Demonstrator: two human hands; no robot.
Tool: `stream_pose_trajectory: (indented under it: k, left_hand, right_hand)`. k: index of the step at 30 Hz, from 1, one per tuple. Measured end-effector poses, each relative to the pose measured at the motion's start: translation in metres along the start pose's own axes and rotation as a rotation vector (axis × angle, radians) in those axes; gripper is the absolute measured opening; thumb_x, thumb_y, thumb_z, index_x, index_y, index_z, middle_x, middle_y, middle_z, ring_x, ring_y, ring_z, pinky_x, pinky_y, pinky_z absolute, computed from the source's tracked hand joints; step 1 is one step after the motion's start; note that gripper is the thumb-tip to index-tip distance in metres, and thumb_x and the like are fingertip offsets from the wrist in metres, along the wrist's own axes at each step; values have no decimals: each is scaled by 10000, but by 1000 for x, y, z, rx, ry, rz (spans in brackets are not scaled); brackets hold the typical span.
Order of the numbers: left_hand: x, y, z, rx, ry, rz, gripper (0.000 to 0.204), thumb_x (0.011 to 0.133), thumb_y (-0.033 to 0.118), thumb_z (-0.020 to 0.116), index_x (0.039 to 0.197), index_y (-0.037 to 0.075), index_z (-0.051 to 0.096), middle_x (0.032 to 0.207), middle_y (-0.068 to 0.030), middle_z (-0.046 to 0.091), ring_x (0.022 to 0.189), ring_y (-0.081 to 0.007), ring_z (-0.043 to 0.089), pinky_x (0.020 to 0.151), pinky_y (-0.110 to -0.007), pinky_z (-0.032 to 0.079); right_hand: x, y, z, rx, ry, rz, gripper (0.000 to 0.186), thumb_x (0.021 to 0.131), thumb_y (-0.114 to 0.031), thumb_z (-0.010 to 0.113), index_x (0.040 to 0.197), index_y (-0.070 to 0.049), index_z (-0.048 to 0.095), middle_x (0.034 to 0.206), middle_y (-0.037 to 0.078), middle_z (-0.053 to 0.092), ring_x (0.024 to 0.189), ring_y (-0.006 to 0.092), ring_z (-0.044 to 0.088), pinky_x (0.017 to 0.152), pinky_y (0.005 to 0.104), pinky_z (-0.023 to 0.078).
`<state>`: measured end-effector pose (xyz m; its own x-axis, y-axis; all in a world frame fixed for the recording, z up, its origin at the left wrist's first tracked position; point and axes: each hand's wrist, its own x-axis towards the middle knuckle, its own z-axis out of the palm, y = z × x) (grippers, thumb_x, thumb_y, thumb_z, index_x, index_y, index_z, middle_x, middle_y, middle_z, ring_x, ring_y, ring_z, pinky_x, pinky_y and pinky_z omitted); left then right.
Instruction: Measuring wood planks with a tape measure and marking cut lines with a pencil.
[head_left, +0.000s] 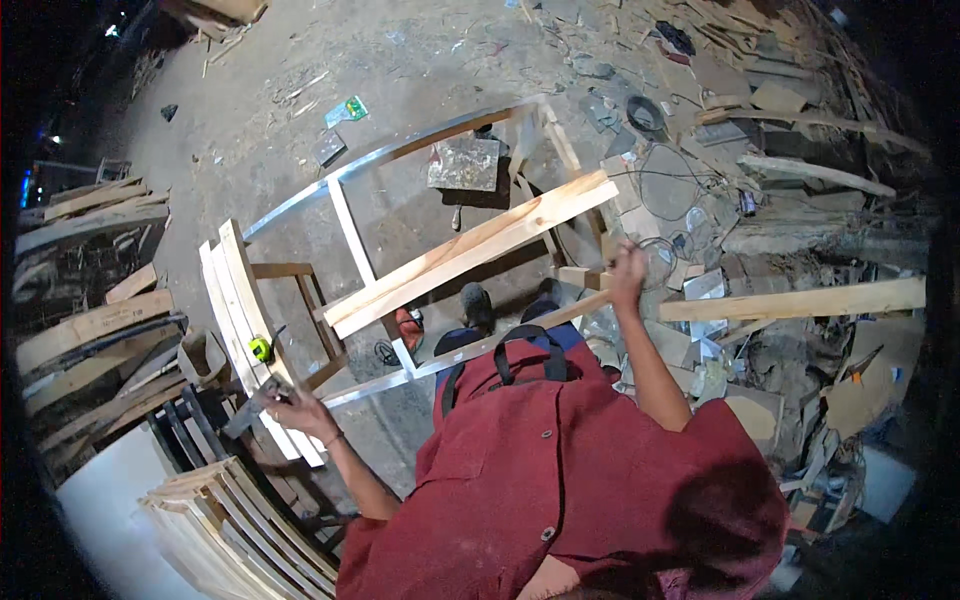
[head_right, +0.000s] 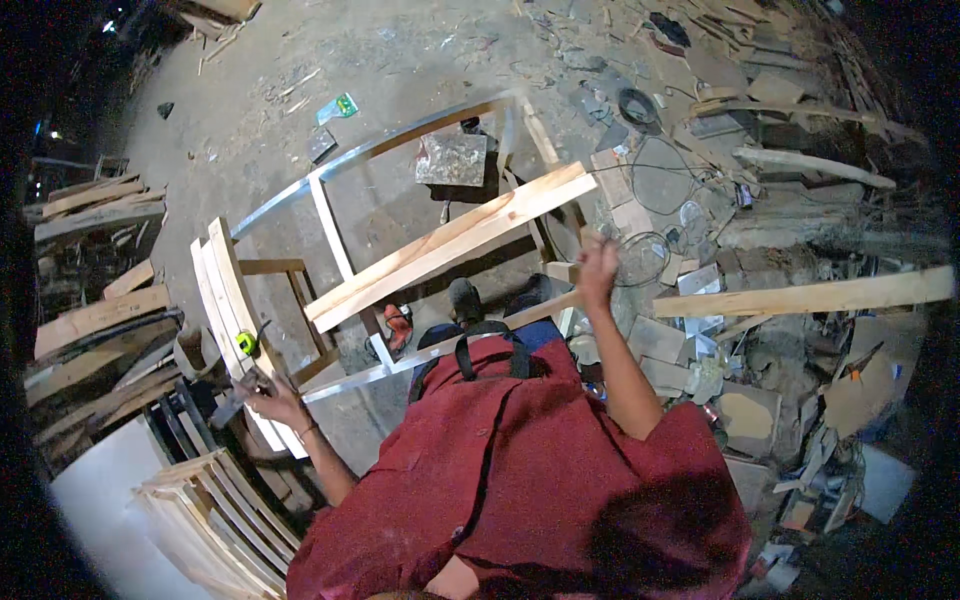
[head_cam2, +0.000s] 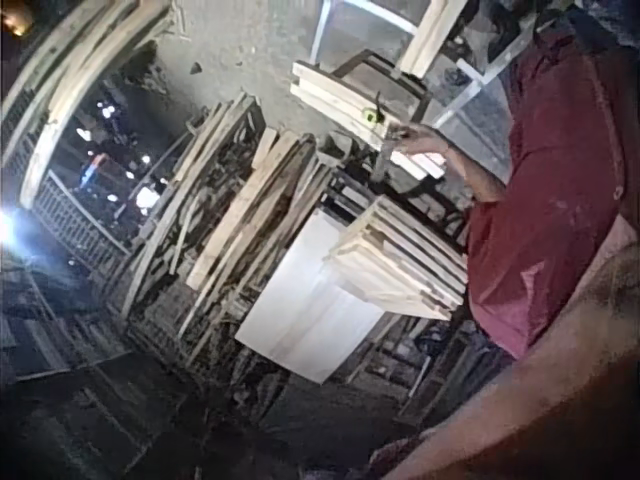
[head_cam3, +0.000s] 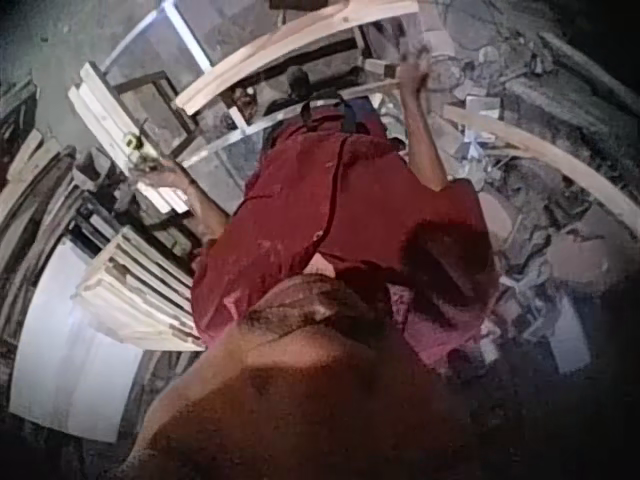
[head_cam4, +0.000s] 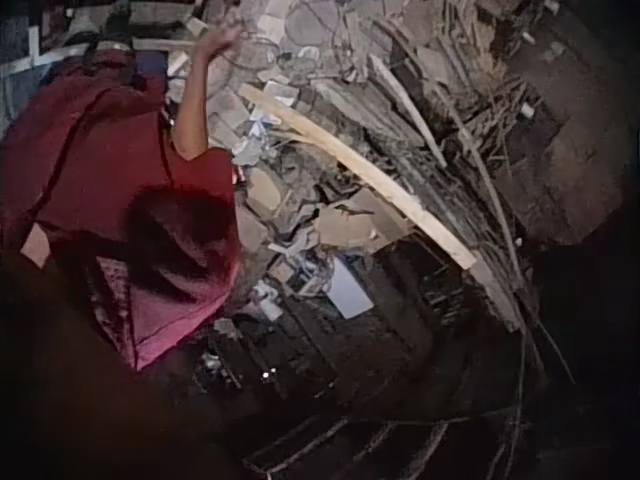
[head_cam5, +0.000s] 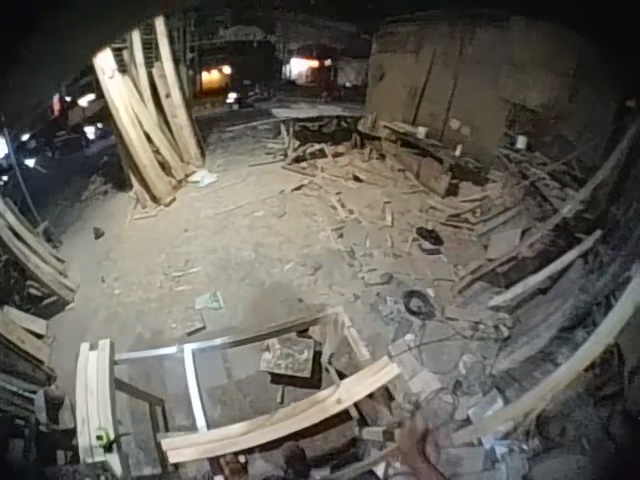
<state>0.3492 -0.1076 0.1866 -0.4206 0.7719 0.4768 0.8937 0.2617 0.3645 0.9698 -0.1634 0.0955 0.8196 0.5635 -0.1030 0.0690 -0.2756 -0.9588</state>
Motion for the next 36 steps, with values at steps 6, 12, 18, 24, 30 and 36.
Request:
stream_pose_trajectory:
  k: [6,12,18,24,30,36]
  left_hand:
    - [-57,225,30,-507,-347,555,584,845,185,745,1376,7,578,1038,-181,656,958,-378,613,848,-472,476]
    - [-154,403,33,-496,-605,1056,548,881,215,707,1415,212,582,1229,-55,601,1098,-283,545,912,-489,409]
    - [-196,495,84,-697,-740,940,866,780,339,811,1520,123,415,1342,-158,551,1206,-383,505,1028,-520,364]
    - [-191,483,208,-244,-717,792,966,733,418,851,1484,14,397,1418,-236,494,1306,-420,472,1107,-526,354]
    - [-194,479,254,19,-946,814,855,749,461,846,1387,34,471,1229,-213,628,1089,-446,624,971,-547,461]
    - [-197,484,255,67,-964,765,736,746,432,823,1307,59,525,1179,-180,629,1113,-390,610,957,-518,434]
  right_hand:
    - [-43,-126,70,-45,-789,-304,302,988,-181,682,1252,-35,680,1002,8,675,895,85,581,816,273,509]
    - [9,-98,9,138,-779,-269,397,982,-222,678,1324,-25,634,1122,125,731,980,156,644,913,338,512]
    - [95,-37,-90,-1,-435,95,281,981,-175,675,1202,-4,703,1083,93,727,997,156,652,893,327,517]
    - [210,53,-110,-210,-265,32,351,971,-298,693,1218,-48,708,1052,126,751,951,252,691,856,379,524]
    - [262,102,-62,-192,-290,-218,289,957,-280,680,1097,-29,708,966,197,721,903,355,696,788,435,524]
    - [251,88,-27,-305,-307,-58,357,988,-353,623,1083,-15,683,978,255,694,945,476,643,794,514,501]
